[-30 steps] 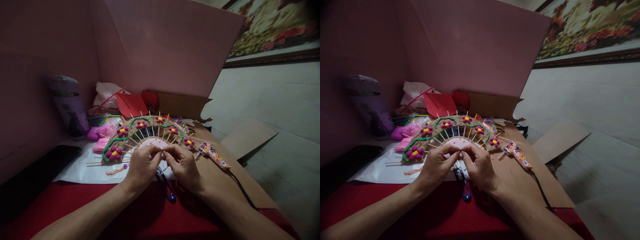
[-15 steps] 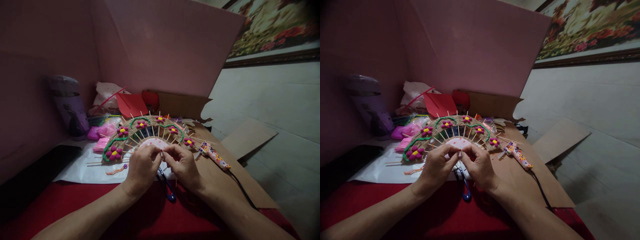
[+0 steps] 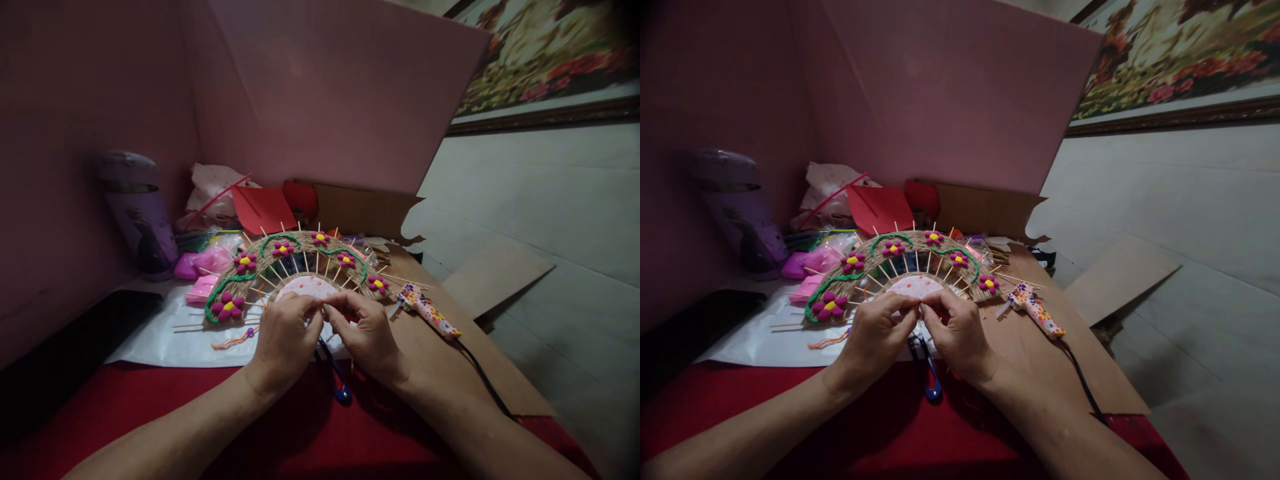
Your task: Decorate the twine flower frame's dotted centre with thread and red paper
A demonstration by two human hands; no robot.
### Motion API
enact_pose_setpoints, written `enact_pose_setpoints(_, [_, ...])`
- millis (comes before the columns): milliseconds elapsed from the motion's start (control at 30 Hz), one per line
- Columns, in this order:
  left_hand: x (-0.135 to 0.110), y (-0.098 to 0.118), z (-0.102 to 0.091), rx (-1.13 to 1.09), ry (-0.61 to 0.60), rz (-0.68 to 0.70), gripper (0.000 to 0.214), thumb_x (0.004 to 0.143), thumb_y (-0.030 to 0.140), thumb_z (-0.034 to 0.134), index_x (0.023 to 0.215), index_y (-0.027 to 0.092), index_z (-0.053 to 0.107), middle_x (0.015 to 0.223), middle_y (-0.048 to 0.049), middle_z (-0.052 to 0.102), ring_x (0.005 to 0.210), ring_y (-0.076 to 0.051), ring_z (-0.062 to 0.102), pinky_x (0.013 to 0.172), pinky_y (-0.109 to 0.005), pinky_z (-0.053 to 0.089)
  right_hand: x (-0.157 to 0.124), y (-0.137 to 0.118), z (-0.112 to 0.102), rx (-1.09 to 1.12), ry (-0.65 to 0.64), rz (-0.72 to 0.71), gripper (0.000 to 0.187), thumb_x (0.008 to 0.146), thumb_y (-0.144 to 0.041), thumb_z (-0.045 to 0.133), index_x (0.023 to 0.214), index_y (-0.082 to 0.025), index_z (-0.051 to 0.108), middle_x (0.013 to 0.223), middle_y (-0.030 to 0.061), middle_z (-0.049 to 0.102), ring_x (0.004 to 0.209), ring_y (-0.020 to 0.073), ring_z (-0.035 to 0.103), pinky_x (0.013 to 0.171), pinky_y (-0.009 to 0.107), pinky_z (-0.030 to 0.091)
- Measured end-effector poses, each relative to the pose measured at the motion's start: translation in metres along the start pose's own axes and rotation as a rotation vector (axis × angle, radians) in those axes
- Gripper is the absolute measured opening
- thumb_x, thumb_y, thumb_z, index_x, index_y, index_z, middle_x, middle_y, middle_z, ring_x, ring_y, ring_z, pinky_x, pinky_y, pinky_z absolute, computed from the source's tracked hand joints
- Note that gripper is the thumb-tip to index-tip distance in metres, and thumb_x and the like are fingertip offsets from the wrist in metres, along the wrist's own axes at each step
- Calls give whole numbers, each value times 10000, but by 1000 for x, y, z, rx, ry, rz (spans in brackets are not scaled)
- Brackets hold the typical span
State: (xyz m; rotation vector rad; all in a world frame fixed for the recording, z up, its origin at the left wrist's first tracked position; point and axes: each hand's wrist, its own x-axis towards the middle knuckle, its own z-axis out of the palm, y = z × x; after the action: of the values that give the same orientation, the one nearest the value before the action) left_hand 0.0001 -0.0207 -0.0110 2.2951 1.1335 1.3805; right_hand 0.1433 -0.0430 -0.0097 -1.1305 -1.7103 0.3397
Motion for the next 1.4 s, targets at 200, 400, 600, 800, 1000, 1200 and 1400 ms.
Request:
enact_pose_setpoints(200, [4, 2, -2, -140, -12, -105, 141, 780, 155, 562, 759, 181, 698, 729, -39, 711, 681, -169, 632, 642, -282, 466, 0, -1, -1, 48, 4, 0, 108, 811, -161, 548, 857, -170, 645, 741, 26, 666, 652, 145, 622, 602, 251, 508])
enact_pose_setpoints(400, [6, 3, -4, -249, -40, -158, 149, 779, 156, 564, 698, 191, 685, 679, -6, 703, 638, -142, 625, 613, -250, 443, -1, -2, -2, 92, -12, -26, 122, 819, -158, 542, 883, -178, 644, 784, 32, 676, 701, 149, 645, 634, 256, 522])
enact_pose_setpoints(600, [7, 6, -5, -257, -41, -168, 152, 791, 171, 547, 687, 184, 658, 670, -9, 690, 635, -144, 618, 601, -252, 442, -1, -2, -2, 16, 31, -9, 75, 811, -178, 568, 815, -170, 643, 725, 25, 670, 643, 142, 626, 592, 246, 509])
enact_pose_setpoints(800, [6, 4, -4, -199, -45, -134, 153, 797, 153, 527, 731, 179, 662, 704, -24, 689, 666, -155, 617, 630, -268, 451, -1, -1, -1, 4, 28, 4, 83, 823, -189, 557, 820, -174, 638, 717, 20, 663, 635, 137, 614, 574, 241, 499])
enact_pose_setpoints(1000, [3, 4, -2, -104, -21, -110, 142, 790, 165, 534, 737, 170, 666, 708, -39, 686, 662, -165, 612, 631, -280, 449, -1, -3, -1, 6, 24, 15, 68, 815, -191, 571, 780, -169, 624, 688, 13, 639, 615, 129, 588, 562, 228, 488])
enact_pose_setpoints(1200, [2, 4, -1, -78, -4, -113, 154, 782, 160, 535, 753, 168, 685, 726, -52, 700, 676, -177, 627, 636, -291, 459, -2, -2, 1, 87, -3, 74, 101, 835, -238, 567, 798, -167, 629, 661, 6, 629, 558, 119, 581, 517, 223, 484])
enact_pose_setpoints(1400, [1, 5, 0, -139, 2, -111, 182, 779, 161, 537, 775, 205, 714, 751, -30, 722, 692, -169, 647, 659, -280, 479, -3, 1, 2, 57, 12, 39, 98, 844, -236, 557, 835, -178, 635, 655, 7, 639, 578, 135, 610, 540, 237, 505])
